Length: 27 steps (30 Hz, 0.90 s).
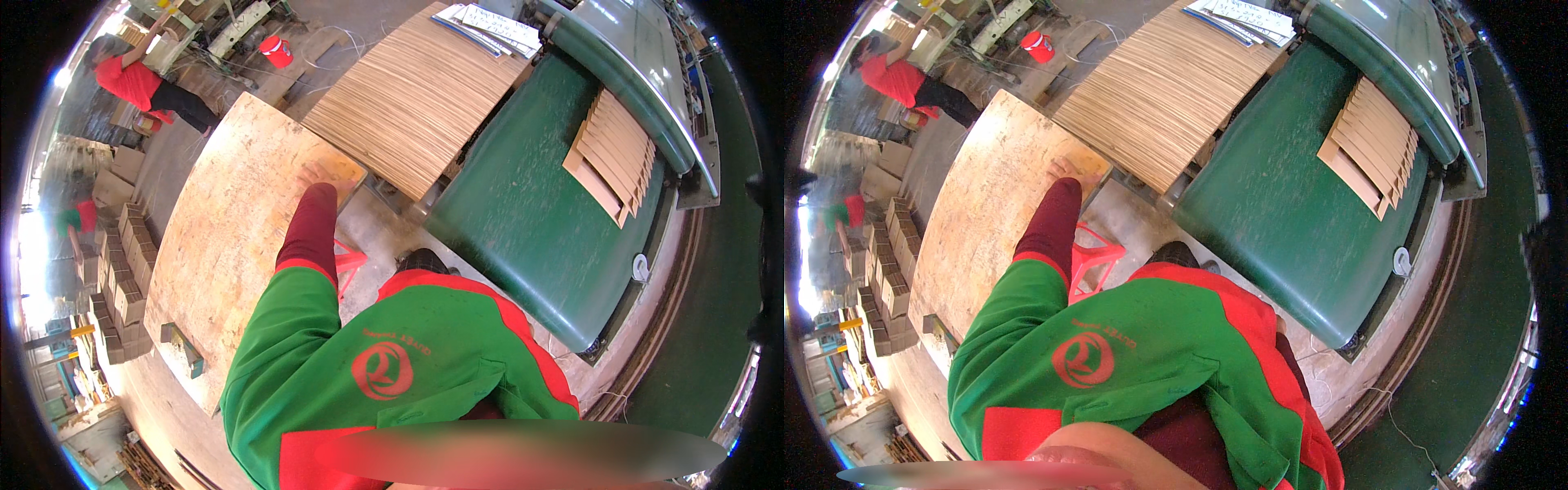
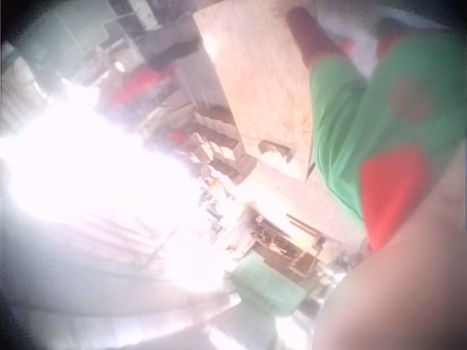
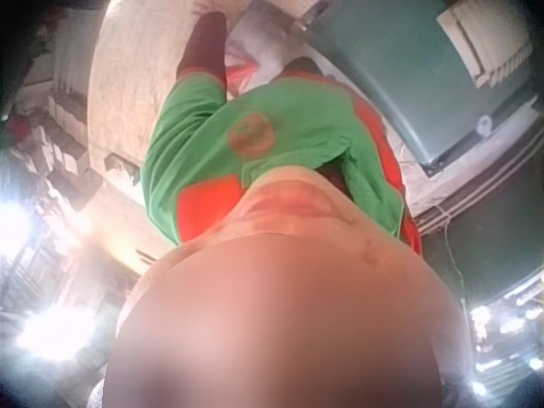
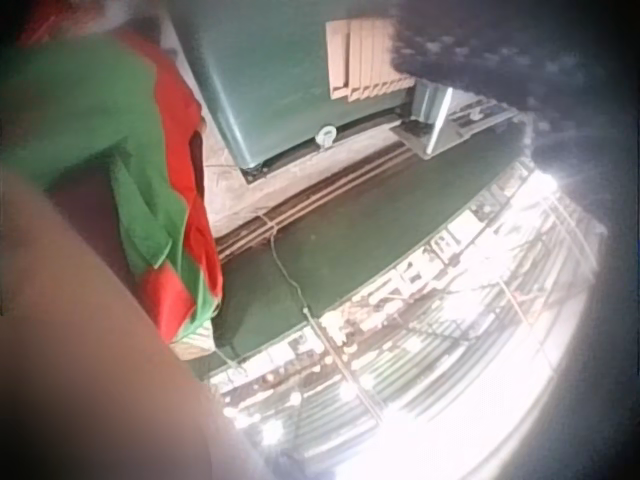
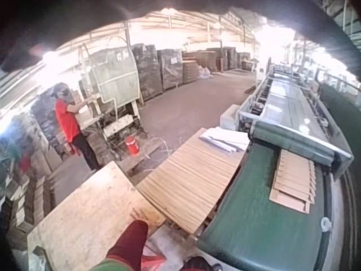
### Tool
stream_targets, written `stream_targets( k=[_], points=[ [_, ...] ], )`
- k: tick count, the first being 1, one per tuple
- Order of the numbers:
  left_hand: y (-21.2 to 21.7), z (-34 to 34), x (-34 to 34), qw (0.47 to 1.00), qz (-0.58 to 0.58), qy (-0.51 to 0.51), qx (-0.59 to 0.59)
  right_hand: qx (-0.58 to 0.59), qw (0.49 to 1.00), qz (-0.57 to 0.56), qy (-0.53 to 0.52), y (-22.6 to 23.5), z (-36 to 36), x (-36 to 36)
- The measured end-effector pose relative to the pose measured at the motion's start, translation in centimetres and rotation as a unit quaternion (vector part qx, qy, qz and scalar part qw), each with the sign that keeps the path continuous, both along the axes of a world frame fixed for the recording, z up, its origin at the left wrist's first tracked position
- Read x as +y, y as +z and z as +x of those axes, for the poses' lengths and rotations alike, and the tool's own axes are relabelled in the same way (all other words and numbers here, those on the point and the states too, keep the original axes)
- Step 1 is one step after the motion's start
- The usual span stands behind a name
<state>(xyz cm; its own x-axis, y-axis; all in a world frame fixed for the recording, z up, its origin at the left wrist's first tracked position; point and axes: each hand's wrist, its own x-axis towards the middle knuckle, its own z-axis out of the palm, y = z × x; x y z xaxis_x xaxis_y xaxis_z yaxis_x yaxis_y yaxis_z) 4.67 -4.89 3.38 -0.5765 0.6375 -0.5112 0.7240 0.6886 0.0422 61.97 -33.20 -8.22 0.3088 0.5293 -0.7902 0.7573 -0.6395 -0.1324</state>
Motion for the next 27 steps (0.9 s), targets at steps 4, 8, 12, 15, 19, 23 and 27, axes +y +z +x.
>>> stream_targets(
  k=[4, 8, 12, 15, 19, 23, 27],
  points=[
    [0.3, 0.1, -0.1, 1.000, 0.008, 0.007, -0.009, -0.003, 1.000, 0.007, -0.003, -0.1, 0.1, -0.1],
    [0.5, 0.4, 0.0, 1.000, -0.004, 0.006, 0.006, -0.001, 1.000, 0.004, -0.007, -0.3, 0.4, -0.7],
    [0.5, 0.8, 0.0, 1.000, -0.009, 0.013, 0.016, -0.004, 1.000, 0.002, -0.008, -0.3, 0.8, -1.6],
    [0.5, 1.0, -0.1, 0.999, -0.008, 0.010, 0.043, -0.007, 1.000, -0.004, -0.004, -0.3, 0.9, -2.2],
    [0.5, 0.8, -0.3, 1.000, -0.001, 0.022, 0.018, -0.010, 1.000, -0.009, -0.001, -0.5, 0.9, -2.5],
    [0.5, 0.6, -0.3, 1.000, 0.008, 0.030, 0.006, -0.011, 1.000, -0.012, -0.007, -0.8, 0.9, -2.5],
    [0.9, 0.5, -0.2, 1.000, 0.002, 0.023, -0.013, -0.012, 1.000, -0.013, -0.012, -1.0, 1.2, -2.6]
  ],
)
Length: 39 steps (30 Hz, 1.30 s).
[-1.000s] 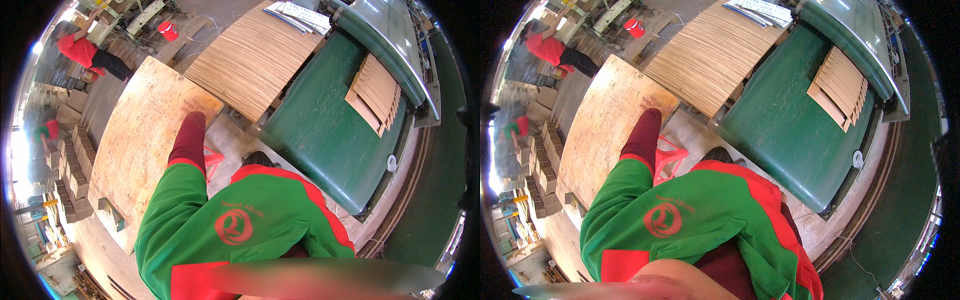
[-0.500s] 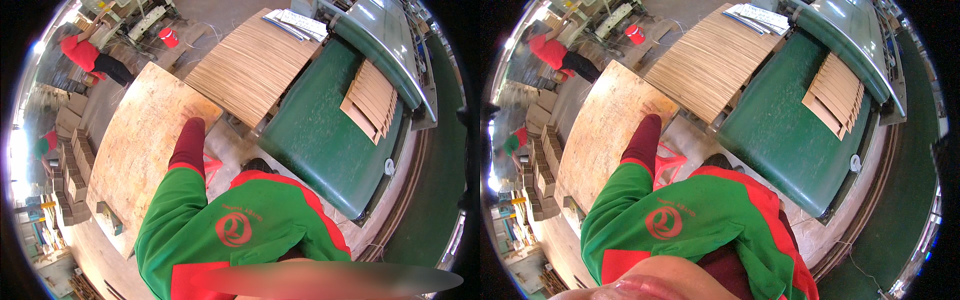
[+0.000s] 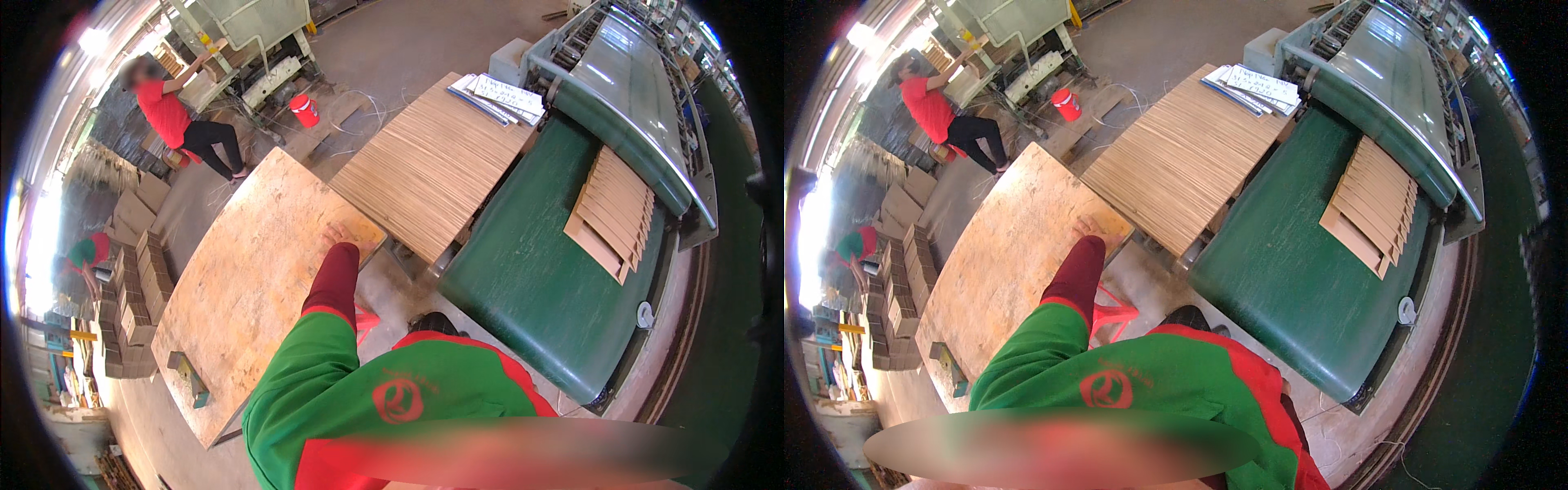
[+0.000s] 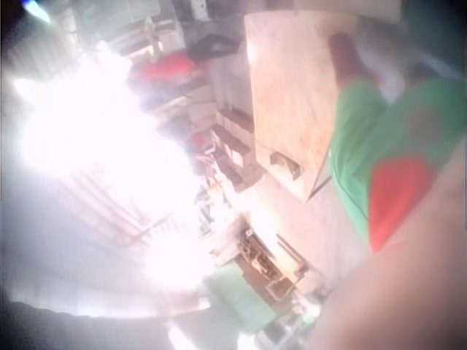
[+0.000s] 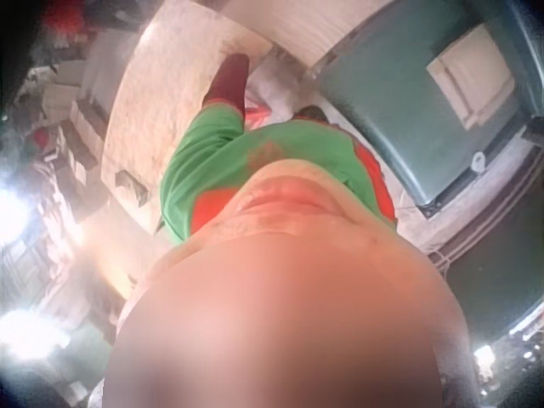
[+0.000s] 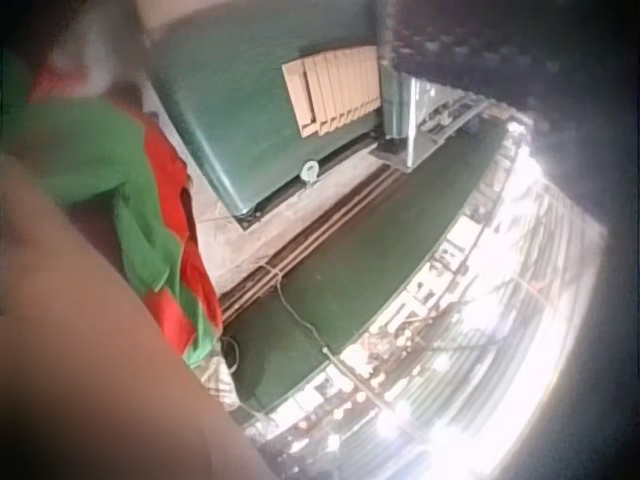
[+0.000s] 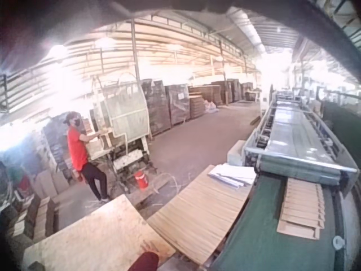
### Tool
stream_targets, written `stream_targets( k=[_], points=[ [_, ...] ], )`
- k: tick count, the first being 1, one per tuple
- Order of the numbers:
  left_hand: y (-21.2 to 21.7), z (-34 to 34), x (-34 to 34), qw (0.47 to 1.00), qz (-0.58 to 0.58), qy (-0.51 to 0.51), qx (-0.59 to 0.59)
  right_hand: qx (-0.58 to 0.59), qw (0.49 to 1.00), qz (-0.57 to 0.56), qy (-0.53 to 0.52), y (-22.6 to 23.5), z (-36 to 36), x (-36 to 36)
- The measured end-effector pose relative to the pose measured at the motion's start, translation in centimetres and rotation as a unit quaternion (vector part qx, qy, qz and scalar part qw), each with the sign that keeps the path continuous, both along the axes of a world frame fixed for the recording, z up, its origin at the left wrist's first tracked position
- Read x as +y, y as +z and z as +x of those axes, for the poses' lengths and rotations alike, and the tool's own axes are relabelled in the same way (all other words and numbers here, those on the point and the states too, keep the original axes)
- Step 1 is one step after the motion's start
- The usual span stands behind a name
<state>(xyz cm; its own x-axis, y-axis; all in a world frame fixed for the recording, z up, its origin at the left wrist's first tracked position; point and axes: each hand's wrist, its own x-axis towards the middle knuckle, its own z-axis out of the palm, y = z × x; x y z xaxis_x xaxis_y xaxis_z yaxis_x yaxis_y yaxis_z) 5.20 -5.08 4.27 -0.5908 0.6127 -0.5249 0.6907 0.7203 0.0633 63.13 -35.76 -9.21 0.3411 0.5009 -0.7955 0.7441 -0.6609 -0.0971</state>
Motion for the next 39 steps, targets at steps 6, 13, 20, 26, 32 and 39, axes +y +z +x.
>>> stream_targets(
  k=[6, 13, 20, 26, 32, 39],
  points=[
    [0.5, 0.5, 0.0, 1.000, -0.009, -0.004, 0.003, -0.002, 1.000, 0.000, -0.007, -0.1, 0.3, -0.2],
    [-0.3, -0.4, 0.1, 1.000, 0.002, -0.010, -0.004, -0.001, 1.000, 0.000, -0.012, -0.1, 0.3, -0.4],
    [-0.4, -0.2, 0.4, 1.000, -0.009, 0.008, 0.008, -0.001, 1.000, 0.001, -0.025, 0.1, 0.6, -1.0],
    [-0.3, 0.2, 0.6, 0.999, -0.027, 0.001, 0.036, 0.000, 1.000, -0.002, -0.031, 0.2, 0.6, -1.4],
    [0.8, 0.6, 0.3, 0.999, -0.042, 0.001, 0.025, 0.001, 0.999, -0.003, -0.032, 0.3, 0.9, -1.5],
    [0.2, 0.5, 0.3, 0.999, -0.015, -0.009, 0.040, -0.001, 0.999, -0.006, -0.035, 0.5, 1.2, -2.0]
  ],
)
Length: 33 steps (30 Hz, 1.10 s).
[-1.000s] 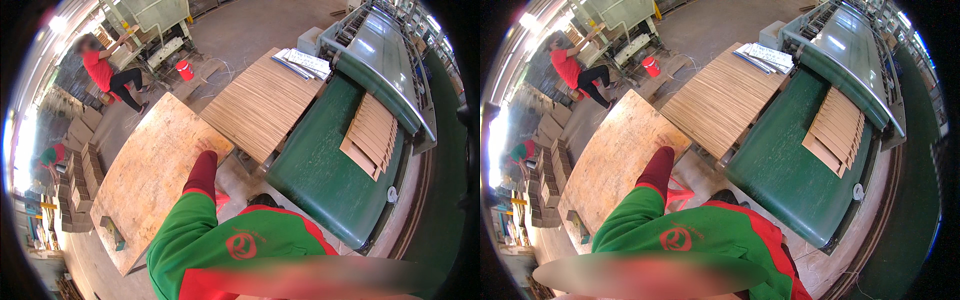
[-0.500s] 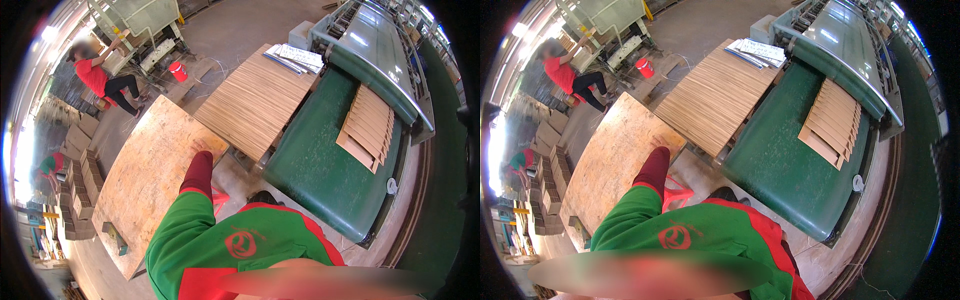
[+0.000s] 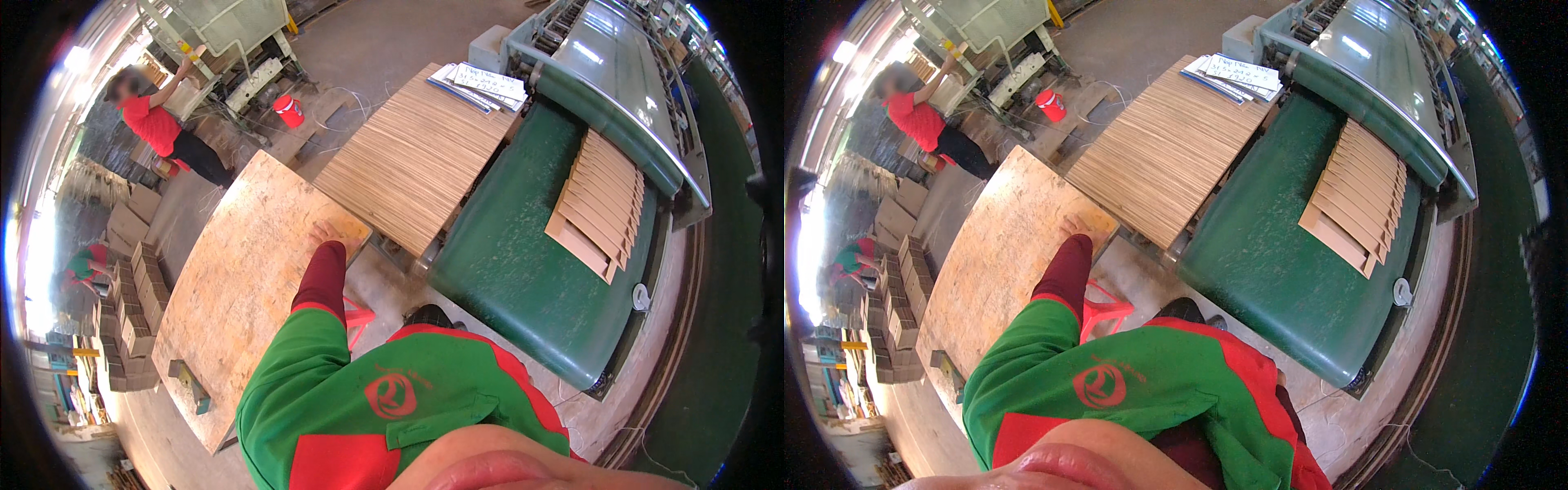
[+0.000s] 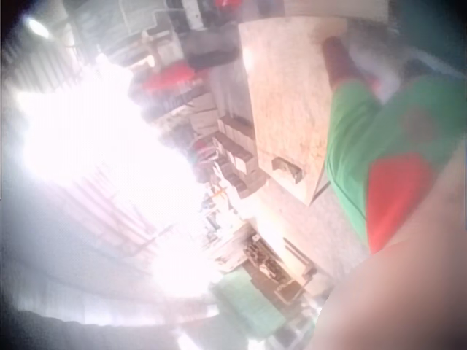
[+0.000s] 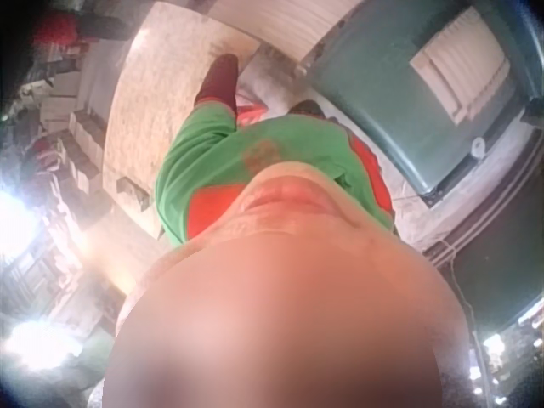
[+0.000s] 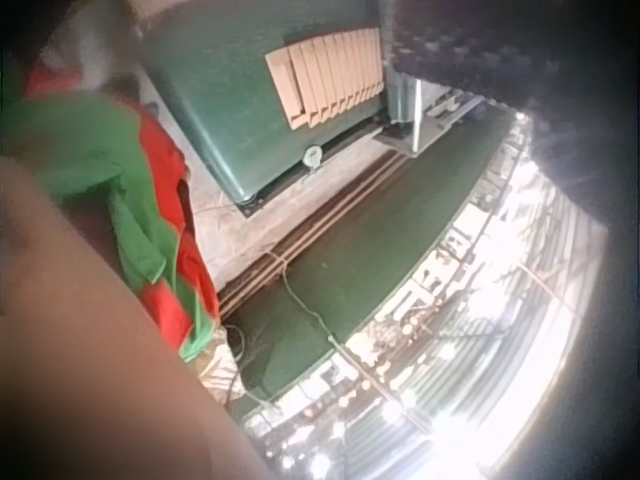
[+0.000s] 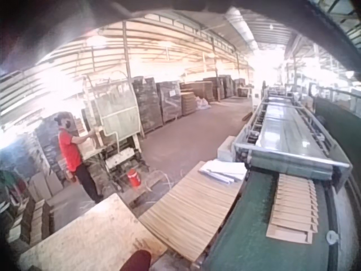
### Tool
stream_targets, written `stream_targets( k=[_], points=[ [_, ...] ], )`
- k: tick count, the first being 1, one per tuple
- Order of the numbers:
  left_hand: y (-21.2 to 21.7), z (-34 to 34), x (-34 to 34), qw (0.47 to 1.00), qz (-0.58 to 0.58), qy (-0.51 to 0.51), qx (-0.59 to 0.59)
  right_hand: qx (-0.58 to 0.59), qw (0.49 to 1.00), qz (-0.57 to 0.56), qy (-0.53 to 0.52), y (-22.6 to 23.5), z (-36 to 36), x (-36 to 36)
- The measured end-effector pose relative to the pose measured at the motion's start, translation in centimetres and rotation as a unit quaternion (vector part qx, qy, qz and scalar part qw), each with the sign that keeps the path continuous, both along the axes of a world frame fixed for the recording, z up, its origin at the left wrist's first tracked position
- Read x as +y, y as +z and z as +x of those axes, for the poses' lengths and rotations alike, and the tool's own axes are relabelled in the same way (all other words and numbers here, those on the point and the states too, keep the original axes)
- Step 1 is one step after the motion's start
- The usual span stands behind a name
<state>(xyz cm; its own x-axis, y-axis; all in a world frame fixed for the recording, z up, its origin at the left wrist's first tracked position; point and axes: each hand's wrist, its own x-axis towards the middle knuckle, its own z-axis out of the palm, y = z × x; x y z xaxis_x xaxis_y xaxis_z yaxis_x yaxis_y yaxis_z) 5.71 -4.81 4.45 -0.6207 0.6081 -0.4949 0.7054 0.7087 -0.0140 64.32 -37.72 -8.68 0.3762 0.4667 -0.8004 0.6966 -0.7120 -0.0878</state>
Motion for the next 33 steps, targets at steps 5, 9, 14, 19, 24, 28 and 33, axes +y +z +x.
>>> stream_targets(
  k=[5, 9, 14, 19, 24, 28, 33],
  points=[
    [-0.8, -0.7, 0.5, 1.000, -0.006, 0.007, 0.010, -0.001, 1.000, 0.004, -0.008, 0.3, 0.3, 0.0],
    [-0.8, -0.5, 0.7, 1.000, 0.000, -0.002, -0.007, -0.001, 1.000, 0.006, -0.012, 0.6, 0.9, 0.0],
    [-0.5, -0.8, 0.8, 1.000, 0.012, -0.010, -0.021, -0.001, 1.000, 0.005, -0.016, 1.1, 1.4, -0.1],
    [-0.8, -1.2, 1.1, 1.000, -0.006, -0.006, -0.026, -0.005, 1.000, -0.003, -0.009, 1.4, 1.6, 0.0],
    [-1.4, -1.1, 1.1, 1.000, -0.004, 0.014, -0.012, -0.006, 1.000, -0.002, -0.002, 1.6, 1.9, 0.3],
    [-0.9, -0.9, 1.5, 1.000, -0.012, 0.016, -0.018, -0.007, 1.000, -0.001, 0.000, 1.8, 2.1, 0.5],
    [0.7, -0.5, 1.6, 0.999, -0.010, 0.021, -0.035, -0.008, 1.000, -0.003, 0.001, 2.3, 2.0, 0.8]
  ],
)
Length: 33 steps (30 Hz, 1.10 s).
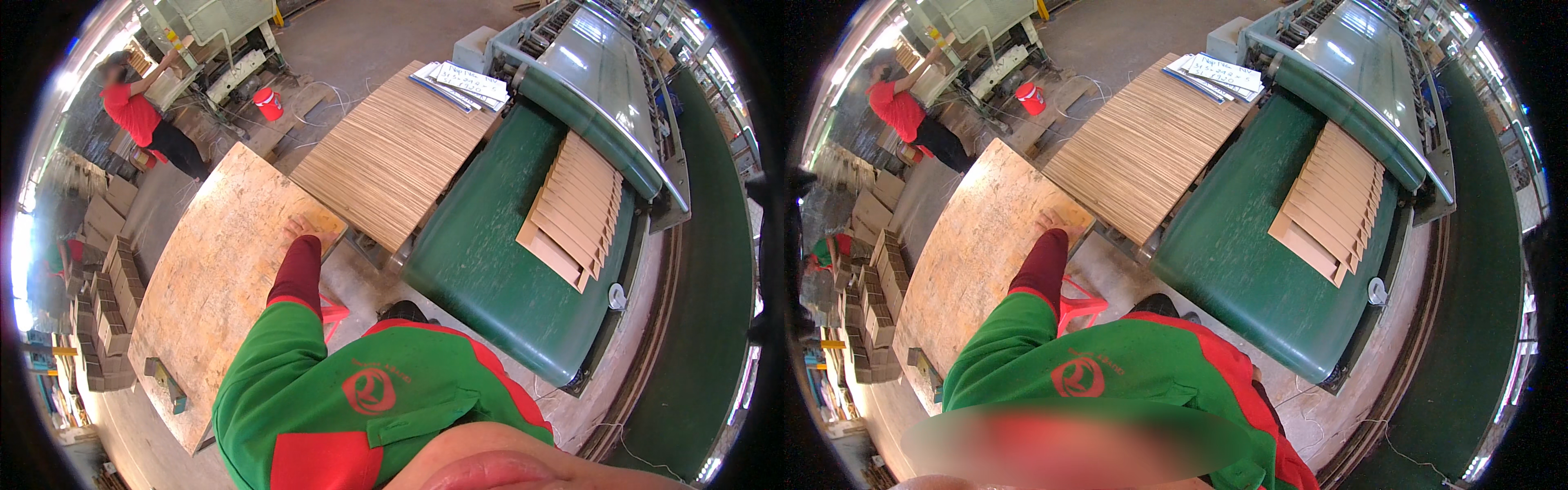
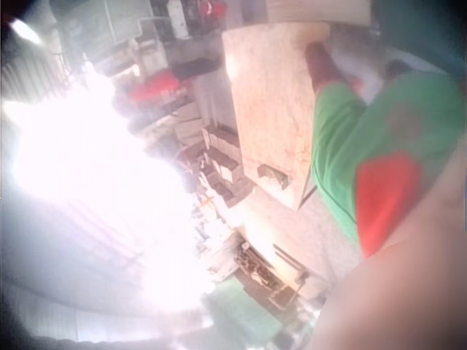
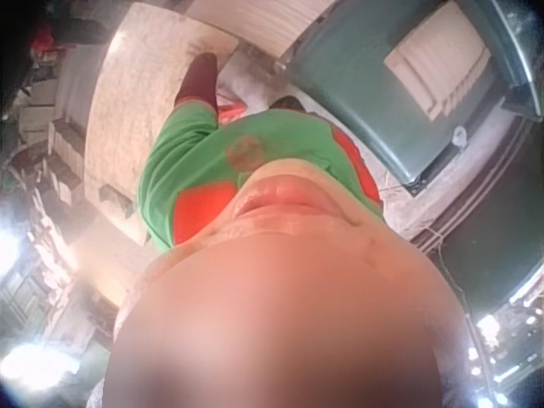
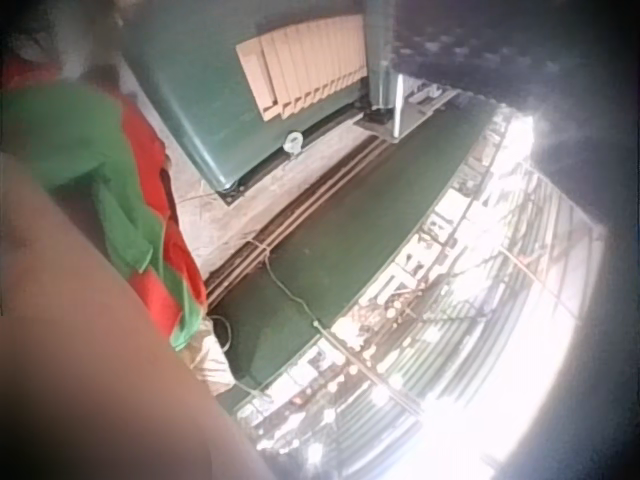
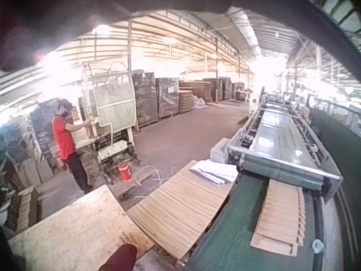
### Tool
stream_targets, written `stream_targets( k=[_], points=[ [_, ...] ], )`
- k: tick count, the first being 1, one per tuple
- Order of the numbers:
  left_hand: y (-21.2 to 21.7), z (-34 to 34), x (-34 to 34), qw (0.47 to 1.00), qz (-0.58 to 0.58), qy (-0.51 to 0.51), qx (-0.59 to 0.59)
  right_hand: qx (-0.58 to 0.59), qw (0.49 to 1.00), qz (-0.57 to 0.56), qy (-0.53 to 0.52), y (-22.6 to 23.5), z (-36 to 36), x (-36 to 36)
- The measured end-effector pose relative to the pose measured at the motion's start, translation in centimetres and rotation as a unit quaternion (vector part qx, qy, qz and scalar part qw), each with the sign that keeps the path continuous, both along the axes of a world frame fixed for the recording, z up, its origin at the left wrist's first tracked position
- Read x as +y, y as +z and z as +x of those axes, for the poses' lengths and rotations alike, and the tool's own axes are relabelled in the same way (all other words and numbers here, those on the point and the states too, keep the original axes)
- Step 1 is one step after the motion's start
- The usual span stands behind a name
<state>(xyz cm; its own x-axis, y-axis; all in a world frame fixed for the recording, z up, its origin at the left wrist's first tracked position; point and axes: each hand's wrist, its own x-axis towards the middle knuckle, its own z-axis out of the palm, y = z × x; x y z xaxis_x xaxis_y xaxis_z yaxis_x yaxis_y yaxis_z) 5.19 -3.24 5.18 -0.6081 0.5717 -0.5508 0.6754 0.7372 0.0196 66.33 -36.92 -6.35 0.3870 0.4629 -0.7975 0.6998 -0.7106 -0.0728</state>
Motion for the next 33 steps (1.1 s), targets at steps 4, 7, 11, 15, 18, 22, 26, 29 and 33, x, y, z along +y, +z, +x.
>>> stream_targets(
  k=[4, 7, 11, 15, 18, 22, 26, 29, 33],
  points=[
    [0.9, 0.3, -0.1, 1.000, 0.021, 0.002, -0.014, -0.002, 1.000, 0.003, 0.003, 0.3, 0.0, 0.1],
    [1.0, 0.4, 0.0, 1.000, 0.019, 0.007, -0.004, -0.001, 1.000, 0.002, 0.003, 0.4, 0.0, 0.1],
    [0.7, 0.3, 0.2, 1.000, 0.009, 0.009, 0.001, -0.001, 1.000, 0.003, 0.002, 0.5, 0.1, 0.0],
    [0.5, -0.1, 0.4, 1.000, -0.003, 0.013, -0.008, -0.001, 1.000, 0.004, 0.003, 0.6, 0.2, 0.3],
    [0.6, -0.1, 0.6, 1.000, -0.006, 0.001, -0.001, -0.001, 1.000, 0.000, 0.003, 0.7, 0.4, 0.4],
    [0.8, 0.1, 0.6, 1.000, 0.000, 0.006, 0.001, 0.000, 1.000, -0.004, 0.007, 0.8, 0.5, 0.5],
    [1.5, 0.5, 0.5, 1.000, -0.002, 0.006, 0.001, -0.002, 1.000, -0.005, 0.010, 1.0, 0.5, 0.9],
    [2.4, 0.8, 0.5, 1.000, -0.003, 0.006, -0.001, -0.001, 1.000, -0.005, 0.014, 1.1, 0.4, 1.2],
    [3.5, 1.2, 0.6, 1.000, -0.011, 0.009, -0.001, 0.001, 1.000, -0.002, 0.020, 1.1, 0.6, 1.2]
  ],
)
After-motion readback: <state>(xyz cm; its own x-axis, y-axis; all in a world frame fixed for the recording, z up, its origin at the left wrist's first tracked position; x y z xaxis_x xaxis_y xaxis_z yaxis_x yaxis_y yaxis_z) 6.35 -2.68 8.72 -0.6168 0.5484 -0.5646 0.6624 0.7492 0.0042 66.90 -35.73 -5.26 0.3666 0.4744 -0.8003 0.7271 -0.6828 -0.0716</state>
